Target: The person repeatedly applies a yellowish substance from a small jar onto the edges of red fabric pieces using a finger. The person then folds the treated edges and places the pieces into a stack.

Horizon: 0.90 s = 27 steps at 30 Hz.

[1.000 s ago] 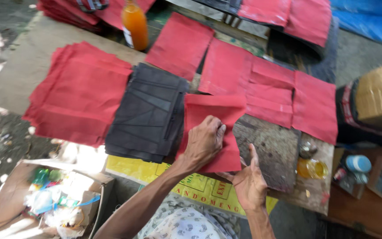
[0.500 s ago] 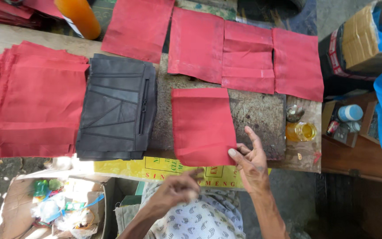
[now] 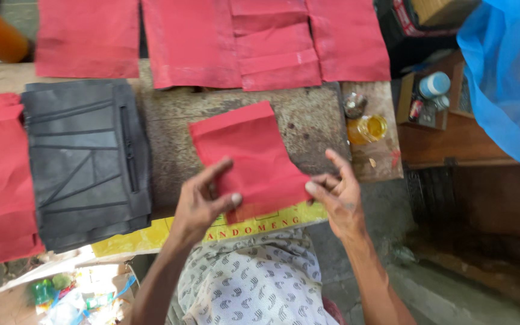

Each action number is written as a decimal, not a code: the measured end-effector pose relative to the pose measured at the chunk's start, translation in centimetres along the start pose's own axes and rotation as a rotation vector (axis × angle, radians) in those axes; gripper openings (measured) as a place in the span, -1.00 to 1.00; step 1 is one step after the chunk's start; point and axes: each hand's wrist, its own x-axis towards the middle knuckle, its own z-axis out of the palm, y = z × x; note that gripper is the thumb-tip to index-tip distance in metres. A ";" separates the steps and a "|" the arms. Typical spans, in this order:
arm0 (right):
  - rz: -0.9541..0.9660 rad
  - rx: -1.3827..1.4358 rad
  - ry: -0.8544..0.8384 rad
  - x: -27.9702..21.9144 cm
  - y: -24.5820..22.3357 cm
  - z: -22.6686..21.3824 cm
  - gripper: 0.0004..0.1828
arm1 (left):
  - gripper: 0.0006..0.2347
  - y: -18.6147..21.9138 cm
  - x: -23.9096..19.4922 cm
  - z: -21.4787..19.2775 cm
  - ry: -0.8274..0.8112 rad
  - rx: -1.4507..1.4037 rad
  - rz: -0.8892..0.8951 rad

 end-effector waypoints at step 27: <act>-0.436 -0.905 0.487 2.1 2.6 -4.0 -0.02 | -0.26 1.0 8.3 6.5 -0.141 0.681 0.292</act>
